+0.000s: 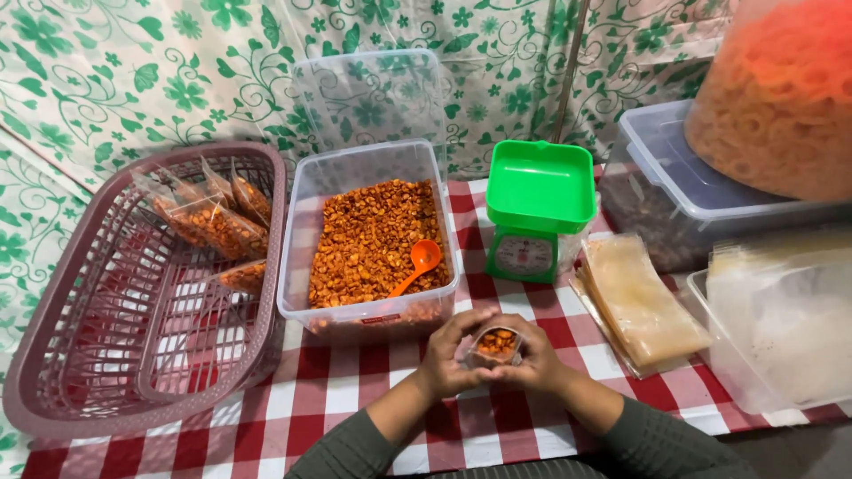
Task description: Packaging small portions of snacks by scooping them into plastic bags, weighing them on a scale, and organizing them in a basket.
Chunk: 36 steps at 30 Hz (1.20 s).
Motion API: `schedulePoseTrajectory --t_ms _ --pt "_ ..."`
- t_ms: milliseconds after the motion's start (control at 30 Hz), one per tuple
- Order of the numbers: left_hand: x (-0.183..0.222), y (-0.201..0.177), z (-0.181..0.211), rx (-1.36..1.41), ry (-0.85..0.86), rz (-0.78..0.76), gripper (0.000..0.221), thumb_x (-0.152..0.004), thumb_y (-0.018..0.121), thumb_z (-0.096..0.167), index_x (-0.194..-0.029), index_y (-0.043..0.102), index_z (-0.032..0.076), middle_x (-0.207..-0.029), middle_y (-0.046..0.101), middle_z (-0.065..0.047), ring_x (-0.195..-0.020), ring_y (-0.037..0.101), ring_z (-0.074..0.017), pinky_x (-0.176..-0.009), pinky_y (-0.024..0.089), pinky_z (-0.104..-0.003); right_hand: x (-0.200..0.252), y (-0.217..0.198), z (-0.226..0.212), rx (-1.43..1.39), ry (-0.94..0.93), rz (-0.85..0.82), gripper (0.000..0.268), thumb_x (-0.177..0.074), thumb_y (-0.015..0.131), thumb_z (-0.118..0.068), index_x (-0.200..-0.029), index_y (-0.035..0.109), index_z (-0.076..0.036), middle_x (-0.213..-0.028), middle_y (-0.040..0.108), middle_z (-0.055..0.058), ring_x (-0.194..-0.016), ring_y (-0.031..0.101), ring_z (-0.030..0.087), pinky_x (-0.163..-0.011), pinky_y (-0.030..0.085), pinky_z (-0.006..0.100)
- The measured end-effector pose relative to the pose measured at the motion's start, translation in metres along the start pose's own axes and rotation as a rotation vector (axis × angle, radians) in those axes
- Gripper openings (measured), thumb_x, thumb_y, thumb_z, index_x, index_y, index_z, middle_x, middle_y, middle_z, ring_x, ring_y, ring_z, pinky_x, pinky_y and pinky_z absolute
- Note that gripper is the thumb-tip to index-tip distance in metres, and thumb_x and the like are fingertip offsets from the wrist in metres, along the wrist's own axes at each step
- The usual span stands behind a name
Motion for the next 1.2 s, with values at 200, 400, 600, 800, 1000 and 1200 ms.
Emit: schedulePoseTrajectory --t_ms 200,400,600,800,1000,1200 --pt "-0.013 -0.001 0.017 -0.099 -0.002 0.075 0.071 -0.077 0.085 0.051 -0.126 0.063 0.005 -0.127 0.069 -0.02 -0.116 0.071 -0.0322 -0.105 0.059 -0.043 -0.011 -0.009 -0.02 0.162 -0.073 0.019 0.06 -0.089 0.075 -0.054 -0.117 0.067 -0.002 -0.109 0.071 0.014 -0.105 0.07 0.028 -0.093 0.059 0.04" --pt "-0.013 0.002 0.012 -0.157 -0.102 0.066 0.059 -0.074 0.092 0.03 -0.122 0.067 0.007 -0.118 0.073 -0.015 -0.107 0.073 -0.0261 -0.097 0.059 -0.036 -0.001 -0.019 -0.006 0.131 0.051 0.119 0.04 -0.087 0.079 -0.04 -0.111 0.075 -0.008 -0.104 0.074 0.01 -0.097 0.07 0.023 -0.085 0.059 0.036" --pt "-0.013 0.0 -0.004 -0.108 -0.283 0.044 0.045 -0.074 0.093 0.025 -0.11 0.073 0.007 -0.101 0.076 -0.009 -0.09 0.074 -0.0169 -0.08 0.06 -0.028 0.005 -0.024 -0.002 0.013 0.201 0.198 0.032 -0.086 0.082 -0.032 -0.11 0.079 -0.01 -0.099 0.063 0.008 -0.09 0.066 0.02 -0.081 0.057 0.032" --pt "-0.004 0.005 -0.012 -0.017 -0.174 0.105 0.035 -0.084 0.087 0.03 -0.107 0.073 0.008 -0.098 0.075 -0.01 -0.089 0.074 -0.0202 -0.08 0.06 -0.031 0.011 -0.021 0.002 -0.041 0.113 0.174 0.02 -0.092 0.077 -0.025 -0.108 0.078 -0.013 -0.098 0.06 0.007 -0.088 0.064 0.018 -0.075 0.058 0.029" --pt "-0.003 0.008 -0.01 0.075 -0.142 0.144 0.028 -0.084 0.087 0.021 -0.102 0.071 0.008 -0.099 0.073 -0.011 -0.09 0.074 -0.0215 -0.082 0.061 -0.033 -0.003 -0.018 -0.02 0.017 0.081 0.136 0.022 -0.096 0.072 -0.024 -0.108 0.078 -0.007 -0.096 0.061 0.008 -0.088 0.064 0.02 -0.079 0.057 0.03" --pt "-0.006 0.009 -0.006 0.133 -0.15 0.152 0.021 -0.086 0.085 0.015 -0.095 0.068 0.007 -0.092 0.072 -0.013 -0.087 0.073 -0.0231 -0.08 0.06 -0.033 -0.005 -0.019 -0.027 0.07 0.137 0.125 0.015 -0.096 0.068 -0.016 -0.099 0.079 -0.006 -0.094 0.063 0.006 -0.086 0.065 0.019 -0.076 0.057 0.029"
Point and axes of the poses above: each hand's wrist, its own x-axis away from the middle knuckle, its own y-axis out of the palm, z = x × y, the point moved 3 cm from there along -x, towards the middle knuckle
